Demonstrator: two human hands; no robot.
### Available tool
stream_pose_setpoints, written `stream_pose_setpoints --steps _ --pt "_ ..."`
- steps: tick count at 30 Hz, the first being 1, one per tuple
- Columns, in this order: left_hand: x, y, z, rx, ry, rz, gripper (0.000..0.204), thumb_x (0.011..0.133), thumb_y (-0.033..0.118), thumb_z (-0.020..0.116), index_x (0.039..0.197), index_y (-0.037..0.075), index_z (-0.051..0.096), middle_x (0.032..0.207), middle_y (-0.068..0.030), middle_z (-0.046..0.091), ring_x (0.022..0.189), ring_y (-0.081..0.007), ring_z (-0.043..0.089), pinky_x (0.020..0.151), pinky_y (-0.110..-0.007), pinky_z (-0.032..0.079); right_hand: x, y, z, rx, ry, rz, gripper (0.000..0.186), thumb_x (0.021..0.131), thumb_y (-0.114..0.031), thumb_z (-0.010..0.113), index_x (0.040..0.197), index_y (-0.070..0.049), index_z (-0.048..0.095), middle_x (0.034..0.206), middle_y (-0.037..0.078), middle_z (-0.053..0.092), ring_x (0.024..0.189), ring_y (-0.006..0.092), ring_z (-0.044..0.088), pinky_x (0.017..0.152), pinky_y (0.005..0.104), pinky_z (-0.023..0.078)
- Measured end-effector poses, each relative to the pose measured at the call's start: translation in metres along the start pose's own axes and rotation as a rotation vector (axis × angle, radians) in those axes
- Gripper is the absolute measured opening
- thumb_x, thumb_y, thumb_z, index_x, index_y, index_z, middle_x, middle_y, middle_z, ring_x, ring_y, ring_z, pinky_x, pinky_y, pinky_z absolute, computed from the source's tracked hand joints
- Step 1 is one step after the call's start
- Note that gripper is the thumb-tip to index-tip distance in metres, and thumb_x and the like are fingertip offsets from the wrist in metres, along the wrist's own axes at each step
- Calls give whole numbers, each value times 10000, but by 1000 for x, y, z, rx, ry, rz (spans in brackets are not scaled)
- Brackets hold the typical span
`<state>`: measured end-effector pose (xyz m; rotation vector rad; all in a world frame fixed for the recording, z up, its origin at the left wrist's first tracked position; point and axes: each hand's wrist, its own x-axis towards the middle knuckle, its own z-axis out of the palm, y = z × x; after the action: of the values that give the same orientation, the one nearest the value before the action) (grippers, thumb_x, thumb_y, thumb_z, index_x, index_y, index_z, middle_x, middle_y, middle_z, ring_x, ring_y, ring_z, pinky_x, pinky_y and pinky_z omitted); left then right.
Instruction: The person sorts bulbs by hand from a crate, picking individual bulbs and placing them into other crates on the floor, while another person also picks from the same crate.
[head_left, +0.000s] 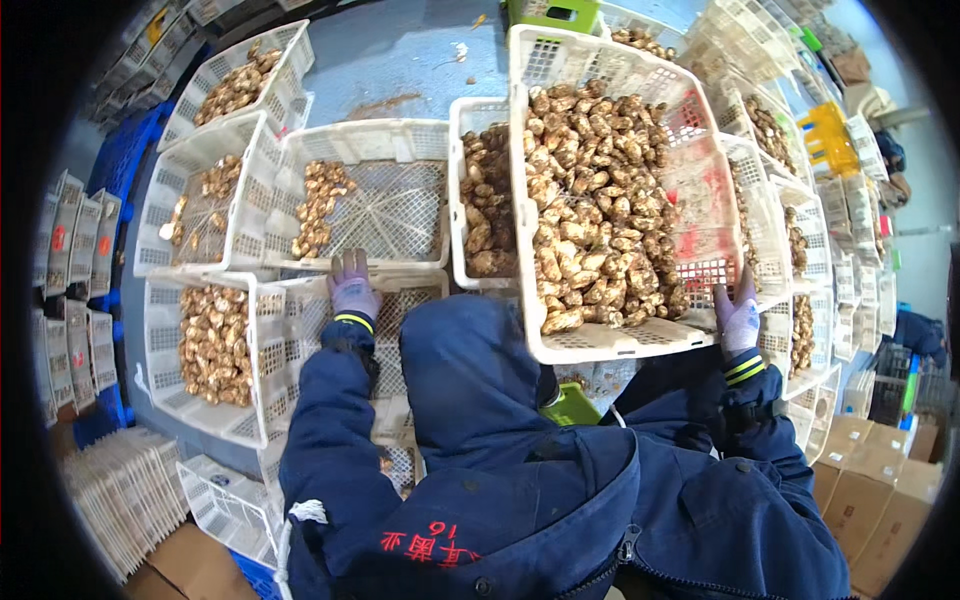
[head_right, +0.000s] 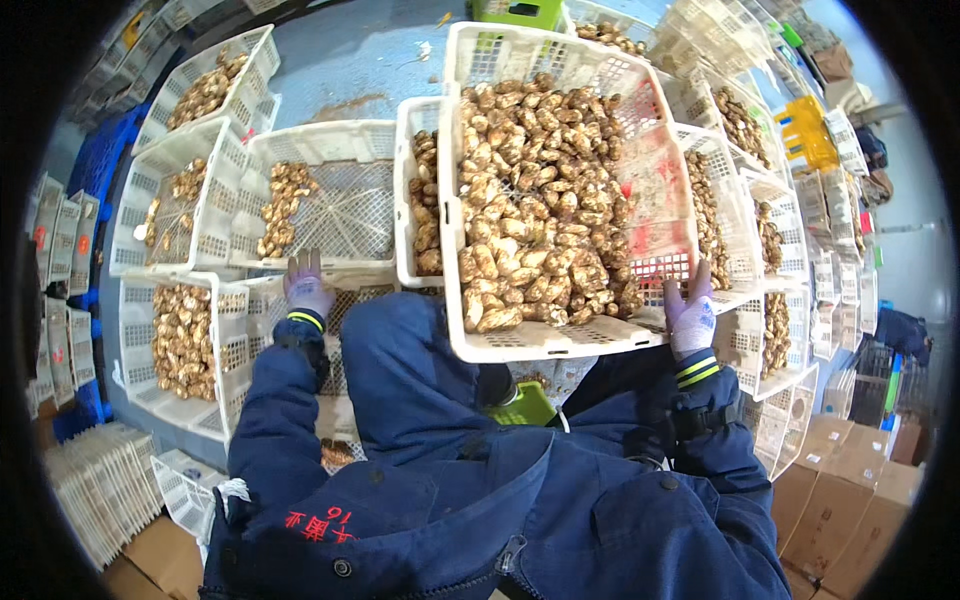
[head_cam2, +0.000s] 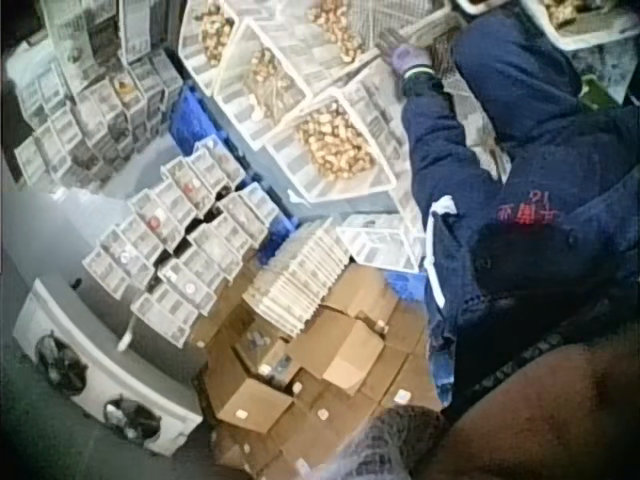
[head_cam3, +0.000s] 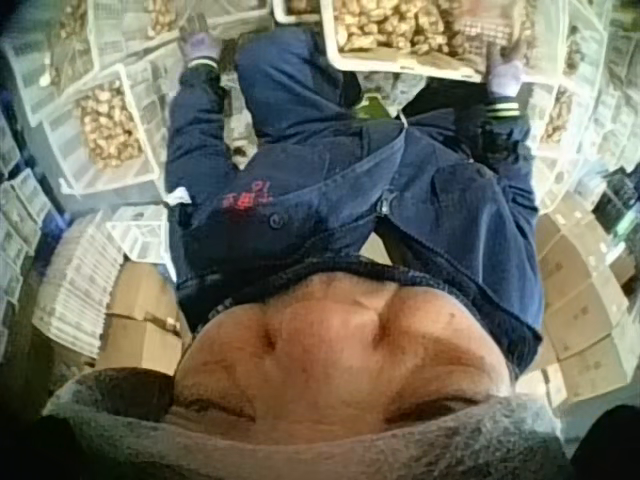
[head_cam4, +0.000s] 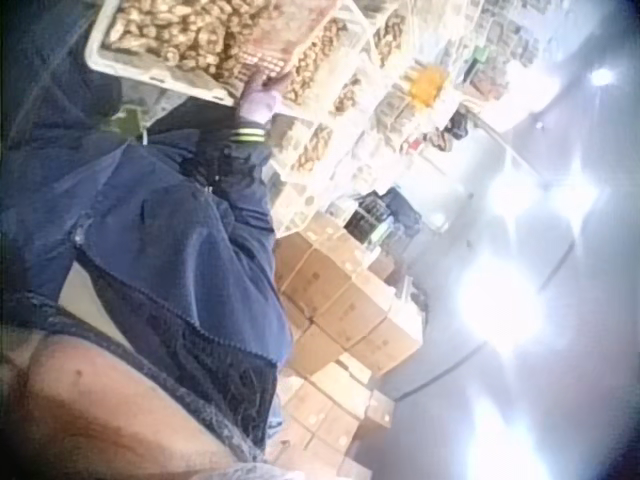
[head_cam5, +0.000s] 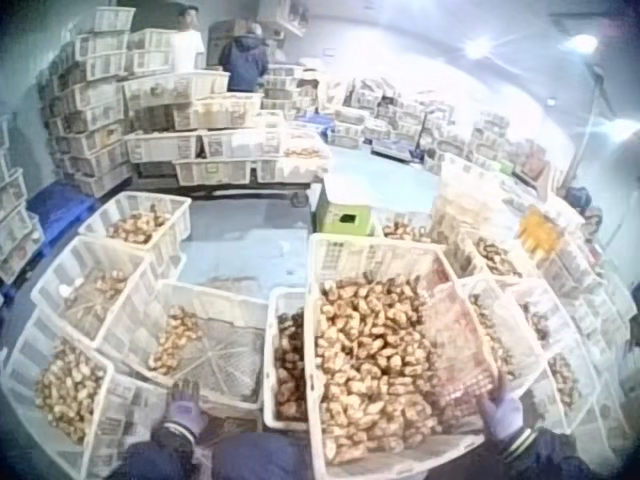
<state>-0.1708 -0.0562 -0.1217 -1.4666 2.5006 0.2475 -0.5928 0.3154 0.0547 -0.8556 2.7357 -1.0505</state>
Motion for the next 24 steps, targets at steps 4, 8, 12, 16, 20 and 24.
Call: stream_pose_setpoints --steps 4,8,12,16,20,24 --pt "32 -30 15 209 -257 -6 872 701 372 721 1408 145 264 1448 -100 276 1349 -349 194 1082 -507 194 -5 -16 12 -240 12 -66 654 823 -209 631 1305 109 325 1238 292 463 1118 347 506 930 369 417" --pt "40 -8 14 133 -295 -120 728 715 420 712 1313 116 430 1322 -103 466 1290 -295 344 1036 -469 286 -7 -24 7 -171 19 -65 671 818 -180 626 1321 109 290 1254 298 448 1174 352 464 970 369 383" --pt "60 -6 12 143 -268 -89 488 691 385 754 1052 88 615 1112 -83 611 1099 -260 541 895 -386 443 -4 -4 8 -176 47 -60 675 821 -177 619 1332 100 276 1261 301 439 1179 366 454 975 372 377" --pt "62 -7 11 206 -351 -21 444 683 397 753 977 81 650 988 -111 651 936 -269 623 807 -372 502 -6 -22 6 -183 38 -85 663 819 -191 626 1330 77 301 1234 295 459 1148 367 476 951 383 396" --pt "53 -4 7 108 -454 -133 675 687 411 744 1235 106 493 1231 -119 528 1155 -271 490 961 -416 392 -4 -19 11 -126 52 -65 652 822 -189 627 1324 83 312 1220 285 477 1118 342 505 937 366 414" --pt "13 -5 35 -122 -19 -139 828 727 370 684 1393 94 278 1422 -143 307 1310 -361 272 1074 -509 198 -7 -23 7 -245 -10 2 645 834 -198 619 1336 66 314 1210 277 495 1090 350 525 903 369 429"
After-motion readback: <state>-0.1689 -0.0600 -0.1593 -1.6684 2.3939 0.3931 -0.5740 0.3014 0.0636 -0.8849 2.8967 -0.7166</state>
